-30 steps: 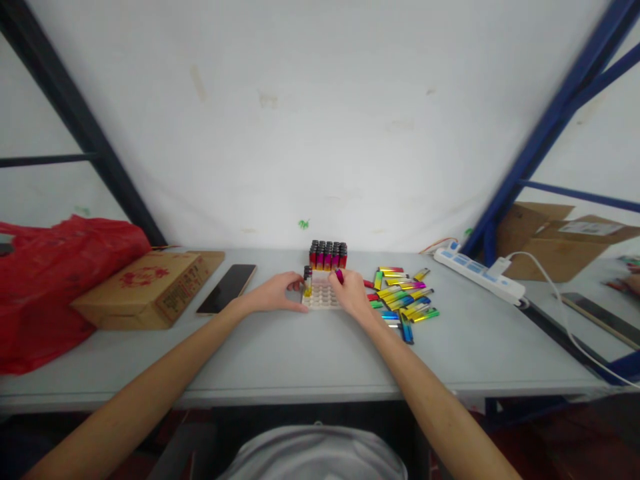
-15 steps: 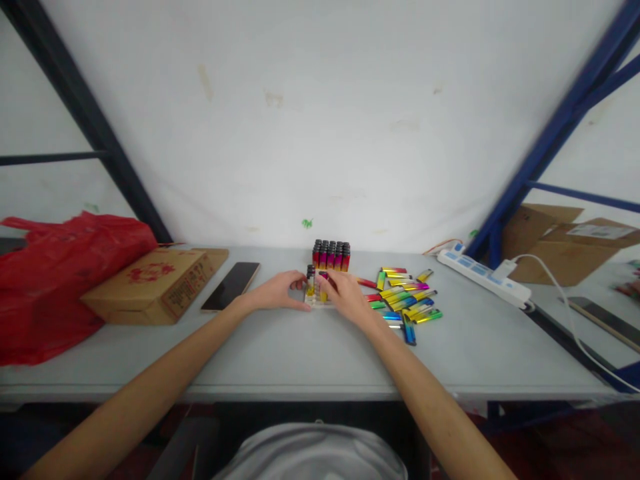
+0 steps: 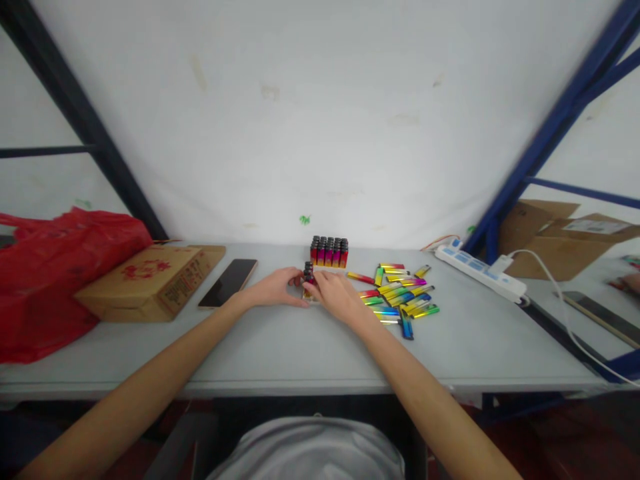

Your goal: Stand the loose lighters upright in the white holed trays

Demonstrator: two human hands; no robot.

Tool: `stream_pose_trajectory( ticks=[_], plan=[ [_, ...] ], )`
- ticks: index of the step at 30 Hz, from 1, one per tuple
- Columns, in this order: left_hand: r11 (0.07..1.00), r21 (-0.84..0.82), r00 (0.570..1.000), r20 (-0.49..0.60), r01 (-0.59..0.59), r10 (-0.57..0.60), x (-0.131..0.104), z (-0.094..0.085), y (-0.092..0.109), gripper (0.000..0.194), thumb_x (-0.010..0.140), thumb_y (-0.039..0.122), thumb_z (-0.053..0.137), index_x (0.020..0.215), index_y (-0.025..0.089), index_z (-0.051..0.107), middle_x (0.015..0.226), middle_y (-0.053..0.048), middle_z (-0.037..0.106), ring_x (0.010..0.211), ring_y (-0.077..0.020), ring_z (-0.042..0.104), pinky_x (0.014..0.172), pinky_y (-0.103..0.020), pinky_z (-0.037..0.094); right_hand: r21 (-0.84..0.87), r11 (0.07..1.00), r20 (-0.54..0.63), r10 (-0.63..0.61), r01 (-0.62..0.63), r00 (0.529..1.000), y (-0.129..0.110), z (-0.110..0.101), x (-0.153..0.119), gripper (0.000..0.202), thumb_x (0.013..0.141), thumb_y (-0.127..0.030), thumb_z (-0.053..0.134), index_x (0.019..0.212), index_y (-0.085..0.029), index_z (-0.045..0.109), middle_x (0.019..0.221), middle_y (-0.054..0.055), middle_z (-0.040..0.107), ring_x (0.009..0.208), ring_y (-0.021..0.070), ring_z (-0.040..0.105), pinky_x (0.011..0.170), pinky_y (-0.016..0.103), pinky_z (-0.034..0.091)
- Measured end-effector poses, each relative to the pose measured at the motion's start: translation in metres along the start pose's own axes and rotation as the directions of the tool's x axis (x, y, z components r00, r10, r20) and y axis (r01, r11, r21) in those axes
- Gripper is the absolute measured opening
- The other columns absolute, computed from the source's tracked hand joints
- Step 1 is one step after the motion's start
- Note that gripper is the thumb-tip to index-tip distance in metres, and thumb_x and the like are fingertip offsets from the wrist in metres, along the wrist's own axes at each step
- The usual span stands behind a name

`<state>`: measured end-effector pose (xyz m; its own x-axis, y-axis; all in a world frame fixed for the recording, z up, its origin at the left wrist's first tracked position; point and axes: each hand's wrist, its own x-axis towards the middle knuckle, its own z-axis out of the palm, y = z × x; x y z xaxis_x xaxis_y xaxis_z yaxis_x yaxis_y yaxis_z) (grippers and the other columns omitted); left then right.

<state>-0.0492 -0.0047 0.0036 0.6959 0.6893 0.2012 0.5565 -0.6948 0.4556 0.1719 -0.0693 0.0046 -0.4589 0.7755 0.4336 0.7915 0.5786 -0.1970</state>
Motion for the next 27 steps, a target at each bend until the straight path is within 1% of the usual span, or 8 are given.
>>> stream_pose_trajectory(
  ticks=[3, 6, 11, 13, 15, 18, 20, 27],
  plan=[
    [1.0, 0.013, 1.0, 0.012, 0.003, -0.003, 0.0, -0.001, 0.001, 0.067, 0.065, 0.073, 0.079, 0.101, 0.018, 0.066, 0.097, -0.007, 0.069, 0.088, -0.0265, 0.063, 0.081, -0.035, 0.047, -0.088, 0.996, 0.016, 0.023, -0.021, 1.0, -0.005, 0.003, 0.002, 0.032, 0.106, -0.044, 0.048, 0.098, -0.018, 0.065, 0.092, 0.012, 0.071, 0.082, 0.0239, 0.065, 0.075, 0.032, 0.043],
    [1.0, 0.01, 1.0, 0.02, 0.003, -0.003, -0.001, -0.003, 0.002, 0.066, 0.066, 0.072, 0.079, 0.1, 0.017, 0.066, 0.098, -0.008, 0.069, 0.088, -0.0266, 0.063, 0.08, -0.034, 0.047, -0.016, 1.0, 0.008, 0.003, -0.003, 1.0, 0.003, -0.001, 0.004, 0.036, 0.106, -0.047, 0.047, 0.092, -0.019, 0.065, 0.088, 0.008, 0.07, 0.08, 0.0206, 0.064, 0.074, 0.03, 0.042],
    [1.0, -0.014, 0.999, 0.03, 0.018, -0.018, -0.001, -0.004, 0.003, 0.069, 0.066, 0.071, 0.08, 0.106, 0.016, 0.067, 0.102, -0.009, 0.069, 0.089, -0.0268, 0.064, 0.08, -0.034, 0.048, -0.003, 0.968, -0.195, 0.245, -0.25, 0.95, 0.067, -0.026, -0.01, 0.041, 0.109, -0.042, 0.038, 0.087, -0.02, 0.065, 0.086, 0.01, 0.069, 0.083, 0.0232, 0.063, 0.081, 0.033, 0.044],
    [1.0, -0.019, 0.999, 0.034, 0.021, -0.02, -0.001, -0.004, 0.003, 0.07, 0.066, 0.07, 0.081, 0.107, 0.016, 0.067, 0.101, -0.009, 0.069, 0.089, -0.027, 0.064, 0.08, -0.034, 0.048, -0.095, 0.903, -0.264, 0.382, -0.418, 0.886, 0.101, -0.038, -0.024, 0.032, 0.105, -0.036, 0.045, 0.094, -0.017, 0.069, 0.096, 0.015, 0.07, 0.094, 0.0278, 0.064, 0.088, 0.037, 0.045],
    [0.999, -0.022, 0.999, 0.03, 0.025, -0.024, 0.0, -0.003, 0.002, 0.071, 0.065, 0.071, 0.081, 0.108, 0.016, 0.068, 0.101, -0.009, 0.069, 0.089, -0.0271, 0.064, 0.079, -0.034, 0.048, -0.16, 0.775, -0.286, 0.556, -0.611, 0.78, 0.132, -0.049, -0.041, 0.027, 0.1, -0.032, 0.052, 0.108, -0.013, 0.071, 0.112, 0.021, 0.068, 0.108, 0.0318, 0.063, 0.095, 0.041, 0.046],
    [0.999, -0.024, 0.999, 0.024, 0.025, -0.024, 0.0, -0.003, 0.002, 0.072, 0.064, 0.071, 0.081, 0.108, 0.016, 0.068, 0.1, -0.008, 0.069, 0.089, -0.0272, 0.065, 0.078, -0.034, 0.049, -0.245, 0.533, -0.191, 0.792, -0.81, 0.58, 0.159, -0.059, -0.058, 0.042, 0.097, -0.039, 0.059, 0.126, -0.01, 0.067, 0.123, 0.024, 0.067, 0.116, 0.0342, 0.062, 0.096, 0.042, 0.047],
    [1.0, -0.02, 1.0, 0.023, 0.021, -0.021, 0.0, -0.003, 0.003, 0.073, 0.064, 0.072, 0.081, 0.108, 0.015, 0.068, 0.1, -0.008, 0.069, 0.089, -0.0274, 0.065, 0.078, -0.034, 0.049, -0.283, 0.46, -0.116, 0.855, -0.842, 0.506, 0.165, -0.062, -0.061, 0.049, 0.095, -0.047, 0.06, 0.129, -0.013, 0.067, 0.125, 0.022, 0.068, 0.12, 0.0353, 0.061, 0.095, 0.043, 0.048],
    [1.0, -0.008, 0.999, 0.032, 0.026, -0.026, -0.001, -0.004, 0.005, 0.074, 0.065, 0.072, 0.08, 0.11, 0.015, 0.068, 0.101, -0.009, 0.07, 0.09, -0.0277, 0.065, 0.079, -0.034, 0.048, -0.256, 0.523, -0.041, 0.835, -0.813, 0.549, 0.168, -0.063, -0.057, 0.041, 0.091, -0.049, 0.066, 0.121, -0.022, 0.074, 0.118, 0.013, 0.075, 0.111, 0.0316, 0.066, 0.084, 0.037, 0.049]
  ],
)
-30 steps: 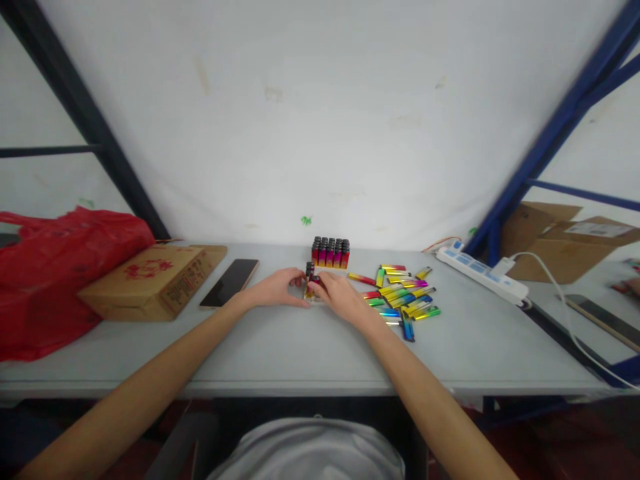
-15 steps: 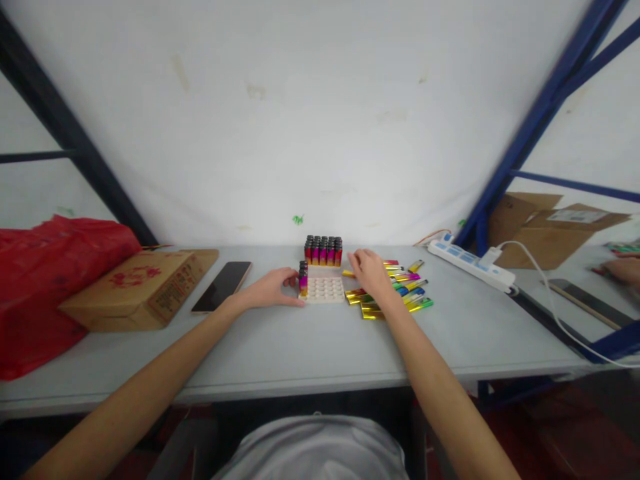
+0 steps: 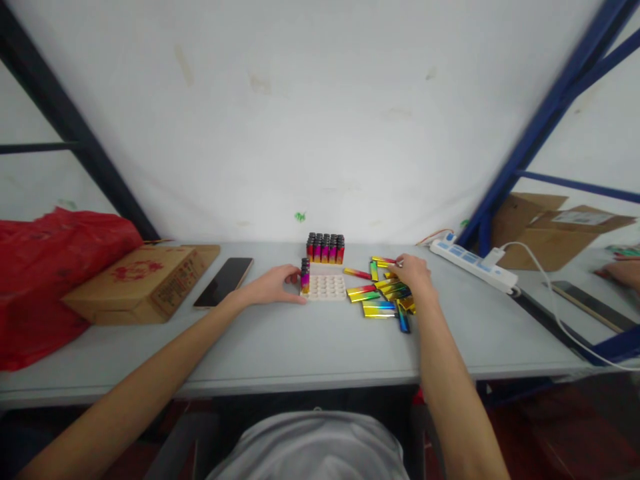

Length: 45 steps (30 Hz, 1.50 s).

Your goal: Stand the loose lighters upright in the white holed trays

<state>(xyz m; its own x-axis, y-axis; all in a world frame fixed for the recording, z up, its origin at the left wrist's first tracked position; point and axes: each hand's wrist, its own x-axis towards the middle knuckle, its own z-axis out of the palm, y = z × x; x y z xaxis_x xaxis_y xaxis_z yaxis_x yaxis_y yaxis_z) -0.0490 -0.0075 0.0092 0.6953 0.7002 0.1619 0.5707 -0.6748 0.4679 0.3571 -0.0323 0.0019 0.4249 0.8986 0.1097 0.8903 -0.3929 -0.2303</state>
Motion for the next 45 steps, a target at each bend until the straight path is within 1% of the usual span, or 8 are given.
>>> stream_pose_trajectory(
  ticks=[5, 10, 14, 19, 24, 30, 37, 45],
  plan=[
    [1.0, -0.01, 1.0, -0.005, -0.002, 0.002, 0.0, 0.001, -0.003, 0.075, 0.064, 0.072, 0.081, 0.111, 0.015, 0.068, 0.101, -0.009, 0.069, 0.09, -0.0274, 0.065, 0.079, -0.034, 0.048, 0.023, 0.996, -0.039, -0.09, 0.091, 0.995, 0.007, 0.004, 0.006, 0.028, 0.087, -0.039, 0.071, 0.106, -0.02, 0.08, 0.099, 0.01, 0.079, 0.09, 0.0249, 0.07, 0.073, 0.03, 0.046],
    [1.0, -0.007, 1.0, -0.011, -0.012, 0.012, 0.001, 0.003, -0.006, 0.077, 0.064, 0.073, 0.081, 0.112, 0.015, 0.068, 0.101, -0.009, 0.07, 0.09, -0.0278, 0.065, 0.08, -0.034, 0.048, 0.098, 0.954, -0.322, -0.239, 0.283, 0.916, 0.001, -0.001, 0.002, 0.034, 0.092, -0.04, 0.06, 0.102, -0.014, 0.079, 0.091, 0.015, 0.076, 0.09, 0.027, 0.067, 0.081, 0.036, 0.049],
    [1.0, -0.007, 1.0, -0.006, 0.001, -0.001, 0.001, 0.003, -0.005, 0.078, 0.064, 0.072, 0.082, 0.114, 0.015, 0.067, 0.103, -0.01, 0.07, 0.091, -0.0281, 0.065, 0.081, -0.035, 0.049, 0.39, 0.842, -0.481, -0.16, 0.374, 0.862, -0.018, -0.006, -0.006, 0.039, 0.087, -0.05, 0.064, 0.094, -0.014, 0.077, 0.091, 0.014, 0.076, 0.093, 0.0288, 0.068, 0.088, 0.041, 0.05],
    [1.0, -0.018, 1.0, -0.015, 0.003, -0.004, 0.0, 0.002, -0.002, 0.075, 0.064, 0.071, 0.082, 0.111, 0.015, 0.068, 0.104, -0.009, 0.07, 0.091, -0.0281, 0.065, 0.081, -0.035, 0.049, 0.923, 0.286, -0.266, -0.011, 0.258, 0.964, -0.055, -0.008, -0.026, 0.045, 0.068, -0.061, 0.082, 0.082, -0.021, 0.068, 0.09, 0.005, 0.075, 0.086, 0.0211, 0.07, 0.076, 0.033, 0.056],
    [1.0, -0.023, 1.0, -0.011, -0.002, 0.002, 0.0, 0.003, -0.004, 0.076, 0.064, 0.073, 0.081, 0.111, 0.016, 0.067, 0.104, -0.009, 0.07, 0.092, -0.0281, 0.065, 0.081, -0.034, 0.049, 0.995, -0.098, -0.025, -0.254, 0.0, 0.967, -0.092, -0.014, -0.057, 0.05, 0.071, -0.063, 0.083, 0.087, -0.025, 0.055, 0.086, 0.001, 0.073, 0.071, 0.0147, 0.067, 0.067, 0.029, 0.058],
    [1.0, -0.007, 1.0, -0.023, -0.007, 0.007, 0.0, 0.004, -0.004, 0.074, 0.064, 0.07, 0.082, 0.113, 0.016, 0.067, 0.103, -0.009, 0.07, 0.093, -0.0282, 0.066, 0.082, -0.034, 0.049, 0.988, 0.106, 0.151, -0.545, -0.111, 0.824, -0.125, -0.007, -0.089, 0.049, 0.079, -0.065, 0.076, 0.092, -0.027, 0.048, 0.058, -0.012, 0.045, 0.041, 0.0049, 0.023, 0.039, 0.016, 0.018],
    [1.0, -0.018, 1.0, -0.03, -0.006, 0.005, -0.001, 0.004, -0.002, 0.073, 0.064, 0.069, 0.083, 0.113, 0.016, 0.067, 0.102, -0.008, 0.07, 0.092, -0.0277, 0.066, 0.081, -0.034, 0.049, 0.958, 0.273, 0.211, -0.457, -0.089, 0.864, -0.148, 0.013, -0.104, 0.067, 0.087, -0.083, 0.042, 0.056, -0.025, 0.033, 0.046, -0.008, 0.021, 0.04, 0.008, 0.018, 0.04, 0.024, 0.013],
    [1.0, -0.009, 1.0, -0.027, -0.008, 0.007, 0.0, 0.004, -0.003, 0.072, 0.064, 0.069, 0.083, 0.11, 0.017, 0.068, 0.102, -0.008, 0.07, 0.093, -0.0274, 0.064, 0.081, -0.034, 0.049, 0.953, 0.289, 0.216, -0.453, -0.087, 0.865, -0.148, 0.017, -0.104, 0.055, 0.092, -0.066, 0.034, 0.054, -0.029, 0.023, 0.043, -0.006, 0.019, 0.039, 0.011, 0.014, 0.039, 0.028, 0.013]
  ],
)
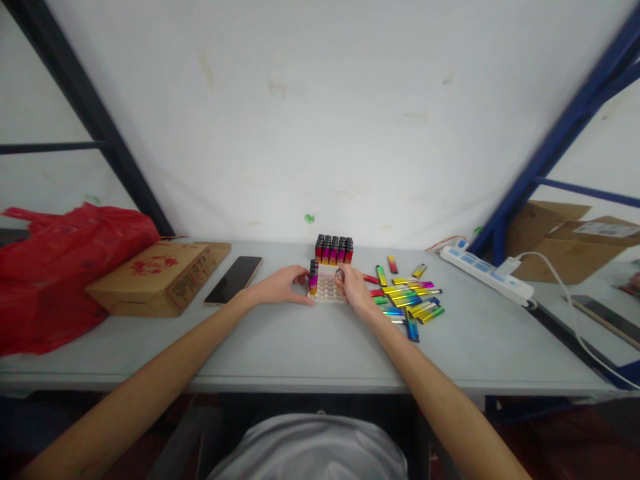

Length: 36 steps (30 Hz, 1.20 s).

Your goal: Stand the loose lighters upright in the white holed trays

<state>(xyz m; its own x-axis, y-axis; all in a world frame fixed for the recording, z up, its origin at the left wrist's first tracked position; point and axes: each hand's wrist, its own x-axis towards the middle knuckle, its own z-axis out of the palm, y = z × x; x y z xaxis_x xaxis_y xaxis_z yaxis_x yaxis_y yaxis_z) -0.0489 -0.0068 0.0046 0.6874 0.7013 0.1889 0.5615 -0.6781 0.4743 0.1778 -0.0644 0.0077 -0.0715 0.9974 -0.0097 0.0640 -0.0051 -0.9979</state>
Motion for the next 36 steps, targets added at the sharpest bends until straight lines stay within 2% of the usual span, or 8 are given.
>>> stream_pose_trajectory(
  ticks=[6, 11, 14, 16, 19, 24, 29, 36],
  plan=[
    [1.0, -0.003, 1.0, 0.004, 0.006, -0.006, -0.001, 0.0, 0.001, 0.074, 0.064, 0.07, 0.082, 0.113, 0.016, 0.067, 0.103, -0.008, 0.07, 0.093, -0.0279, 0.065, 0.082, -0.034, 0.049, 0.021, 0.999, 0.003, -0.046, 0.046, 0.999, 0.004, -0.004, 0.001, 0.051, 0.093, -0.054, 0.038, 0.051, -0.026, 0.03, 0.043, -0.006, 0.023, 0.037, 0.0105, 0.017, 0.039, 0.027, 0.014],
    [1.0, 0.0, 1.0, 0.002, 0.01, -0.01, -0.001, 0.0, 0.001, 0.074, 0.064, 0.069, 0.083, 0.112, 0.016, 0.067, 0.103, -0.008, 0.07, 0.093, -0.0275, 0.065, 0.082, -0.034, 0.049, -0.009, 1.0, -0.036, -0.021, 0.021, 0.999, 0.003, -0.004, 0.002, 0.063, 0.092, -0.075, 0.037, 0.054, -0.025, 0.037, 0.044, -0.007, 0.023, 0.037, 0.0097, 0.02, 0.039, 0.026, 0.014],
    [1.0, -0.008, 1.0, 0.01, 0.015, -0.015, -0.001, -0.001, 0.001, 0.074, 0.064, 0.069, 0.083, 0.113, 0.015, 0.067, 0.104, -0.009, 0.07, 0.092, -0.0273, 0.065, 0.082, -0.034, 0.049, -0.125, 0.987, -0.042, -0.104, 0.098, 0.994, 0.0, -0.004, -0.001, 0.068, 0.092, -0.083, 0.029, 0.067, -0.023, 0.05, 0.049, -0.007, 0.03, 0.041, 0.012, 0.03, 0.042, 0.026, 0.023],
    [1.0, -0.015, 1.0, 0.009, 0.014, -0.014, -0.001, -0.001, 0.001, 0.074, 0.064, 0.069, 0.083, 0.113, 0.016, 0.067, 0.103, -0.008, 0.07, 0.092, -0.0272, 0.065, 0.081, -0.034, 0.049, -0.271, 0.934, -0.045, -0.252, 0.231, 0.967, -0.001, -0.005, -0.005, 0.065, 0.097, -0.077, 0.028, 0.081, -0.022, 0.058, 0.055, -0.005, 0.041, 0.049, 0.0146, 0.041, 0.049, 0.027, 0.034],
    [1.0, -0.015, 1.0, 0.002, 0.011, -0.011, -0.001, 0.0, 0.0, 0.074, 0.063, 0.068, 0.084, 0.112, 0.016, 0.067, 0.102, -0.008, 0.07, 0.091, -0.0273, 0.065, 0.081, -0.034, 0.048, -0.501, 0.761, 0.022, -0.465, 0.412, 0.885, -0.004, -0.005, -0.01, 0.051, 0.103, -0.064, 0.034, 0.092, -0.022, 0.061, 0.072, 0.001, 0.057, 0.068, 0.0182, 0.055, 0.064, 0.029, 0.043],
    [1.0, -0.008, 1.0, 0.01, -0.02, 0.02, 0.002, 0.001, -0.005, 0.072, 0.062, 0.069, 0.084, 0.108, 0.017, 0.069, 0.099, -0.007, 0.07, 0.089, -0.0265, 0.064, 0.08, -0.033, 0.048, -0.64, 0.552, 0.149, -0.593, 0.534, 0.791, -0.008, -0.006, -0.014, 0.042, 0.101, -0.057, 0.048, 0.086, -0.021, 0.062, 0.088, 0.007, 0.065, 0.083, 0.0207, 0.059, 0.074, 0.031, 0.046],
    [0.999, -0.042, 0.999, 0.027, -0.027, 0.028, 0.002, -0.003, -0.01, 0.072, 0.064, 0.069, 0.083, 0.111, 0.016, 0.07, 0.096, -0.006, 0.068, 0.087, -0.0246, 0.062, 0.077, -0.032, 0.047, -0.644, 0.607, 0.151, -0.497, 0.466, 0.855, -0.015, -0.004, -0.019, 0.048, 0.098, -0.057, 0.055, 0.067, -0.021, 0.056, 0.065, 0.001, 0.065, 0.061, 0.0165, 0.055, 0.063, 0.028, 0.04],
    [0.992, -0.12, 0.998, 0.045, -0.046, 0.052, 0.002, -0.007, -0.013, 0.072, 0.066, 0.069, 0.082, 0.114, 0.017, 0.072, 0.093, -0.004, 0.067, 0.085, -0.0219, 0.059, 0.078, -0.03, 0.046, -0.624, 0.637, 0.15, -0.472, 0.453, 0.869, -0.008, 0.004, -0.016, 0.046, 0.098, -0.059, 0.055, 0.07, -0.022, 0.061, 0.074, 0.005, 0.074, 0.066, 0.0195, 0.065, 0.064, 0.028, 0.045]
  ],
)
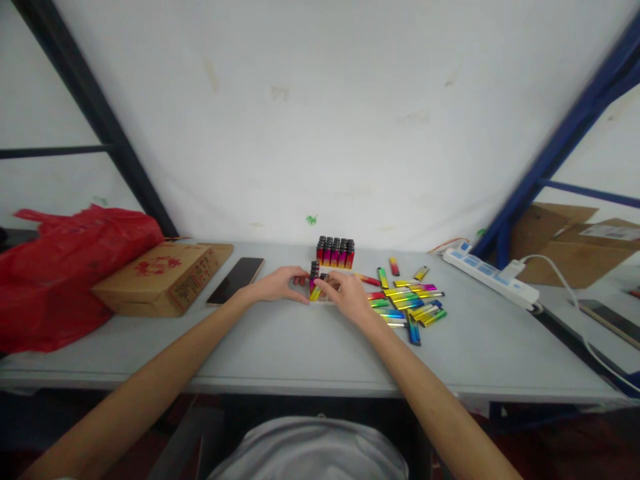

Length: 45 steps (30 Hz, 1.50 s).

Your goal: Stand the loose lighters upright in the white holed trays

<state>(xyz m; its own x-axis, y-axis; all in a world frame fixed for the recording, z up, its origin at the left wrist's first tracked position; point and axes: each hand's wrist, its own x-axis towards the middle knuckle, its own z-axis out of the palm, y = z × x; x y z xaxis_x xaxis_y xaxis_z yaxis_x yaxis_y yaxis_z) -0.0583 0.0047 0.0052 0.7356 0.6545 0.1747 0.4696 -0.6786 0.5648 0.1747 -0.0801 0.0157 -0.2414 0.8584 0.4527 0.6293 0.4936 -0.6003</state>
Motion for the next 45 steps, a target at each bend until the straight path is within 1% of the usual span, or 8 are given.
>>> stream_pose_trajectory(
  ticks=[11, 16, 20, 25, 33, 36, 40, 45],
  plan=[
    [1.0, 0.006, 1.0, -0.005, 0.007, -0.007, 0.001, 0.001, -0.001, 0.068, 0.066, 0.07, 0.081, 0.108, 0.018, 0.073, 0.09, -0.003, 0.067, 0.083, -0.0222, 0.06, 0.075, -0.03, 0.045, -0.325, 0.932, 0.168, -0.11, 0.16, 0.98, 0.008, 0.017, 0.003, 0.039, 0.098, -0.054, 0.061, 0.078, -0.021, 0.07, 0.076, 0.006, 0.075, 0.064, 0.0175, 0.063, 0.057, 0.027, 0.03],
    [1.0, 0.008, 1.0, -0.001, 0.017, -0.017, 0.001, 0.0, 0.001, 0.072, 0.065, 0.07, 0.082, 0.112, 0.017, 0.072, 0.097, -0.006, 0.07, 0.087, -0.0235, 0.062, 0.079, -0.031, 0.047, -0.339, 0.93, 0.133, -0.1, 0.141, 0.986, 0.013, -0.002, 0.0, 0.051, 0.104, -0.056, 0.046, 0.074, -0.021, 0.067, 0.07, 0.005, 0.071, 0.062, 0.017, 0.06, 0.06, 0.028, 0.029],
    [0.999, 0.04, 0.999, 0.013, 0.036, -0.036, 0.0, -0.001, 0.004, 0.074, 0.062, 0.07, 0.085, 0.111, 0.016, 0.071, 0.101, -0.008, 0.071, 0.091, -0.0258, 0.064, 0.082, -0.033, 0.048, -0.445, 0.895, -0.013, 0.009, -0.014, 1.0, 0.036, -0.037, 0.002, 0.053, 0.109, -0.049, 0.035, 0.077, -0.021, 0.066, 0.075, 0.007, 0.073, 0.068, 0.0191, 0.064, 0.066, 0.029, 0.035],
    [0.989, 0.131, 0.998, -0.029, 0.064, -0.061, 0.0, 0.006, 0.012, 0.079, 0.059, 0.075, 0.083, 0.109, 0.016, 0.068, 0.102, -0.009, 0.069, 0.09, -0.0286, 0.064, 0.079, -0.035, 0.049, -0.586, 0.75, -0.204, 0.229, -0.306, 0.952, 0.076, -0.069, 0.001, 0.029, 0.103, -0.034, 0.049, 0.091, -0.017, 0.069, 0.094, 0.013, 0.075, 0.086, 0.024, 0.068, 0.076, 0.031, 0.042],
    [0.983, 0.166, 0.995, -0.078, 0.074, -0.062, 0.002, 0.012, 0.016, 0.073, 0.061, 0.075, 0.081, 0.102, 0.016, 0.065, 0.101, -0.01, 0.068, 0.089, -0.0302, 0.064, 0.078, -0.037, 0.049, -0.604, 0.613, -0.186, 0.513, -0.51, 0.838, 0.095, -0.069, 0.0, 0.033, 0.097, -0.039, 0.061, 0.119, -0.016, 0.067, 0.108, 0.014, 0.075, 0.108, 0.0306, 0.068, 0.089, 0.039, 0.046],
    [0.992, 0.11, 0.998, -0.04, 0.06, -0.056, -0.001, 0.004, 0.011, 0.069, 0.06, 0.071, 0.083, 0.099, 0.018, 0.065, 0.099, -0.008, 0.068, 0.089, -0.028, 0.064, 0.078, -0.035, 0.049, -0.566, 0.65, -0.179, 0.503, -0.506, 0.846, 0.099, -0.068, 0.002, 0.036, 0.094, -0.035, 0.065, 0.124, -0.015, 0.066, 0.107, 0.013, 0.076, 0.109, 0.0301, 0.067, 0.092, 0.039, 0.046],
    [0.996, 0.091, 1.0, 0.008, 0.018, -0.018, -0.004, -0.003, 0.008, 0.062, 0.064, 0.067, 0.082, 0.097, 0.017, 0.066, 0.1, -0.007, 0.067, 0.09, -0.0264, 0.063, 0.079, -0.034, 0.049, -0.538, 0.756, -0.147, 0.35, -0.372, 0.925, 0.102, -0.068, 0.005, 0.026, 0.094, -0.023, 0.06, 0.115, -0.012, 0.071, 0.11, 0.017, 0.072, 0.107, 0.0269, 0.065, 0.095, 0.034, 0.045],
    [0.991, 0.127, 0.999, 0.007, 0.048, -0.049, -0.005, 0.0, 0.016, 0.066, 0.065, 0.072, 0.08, 0.098, 0.017, 0.064, 0.098, -0.007, 0.066, 0.087, -0.0263, 0.063, 0.074, -0.033, 0.048, -0.277, 0.912, -0.245, 0.238, -0.303, 0.94, 0.093, -0.059, 0.009, 0.027, 0.099, -0.033, 0.047, 0.106, -0.016, 0.067, 0.084, 0.009, 0.069, 0.09, 0.0245, 0.064, 0.085, 0.034, 0.047]
  ],
)
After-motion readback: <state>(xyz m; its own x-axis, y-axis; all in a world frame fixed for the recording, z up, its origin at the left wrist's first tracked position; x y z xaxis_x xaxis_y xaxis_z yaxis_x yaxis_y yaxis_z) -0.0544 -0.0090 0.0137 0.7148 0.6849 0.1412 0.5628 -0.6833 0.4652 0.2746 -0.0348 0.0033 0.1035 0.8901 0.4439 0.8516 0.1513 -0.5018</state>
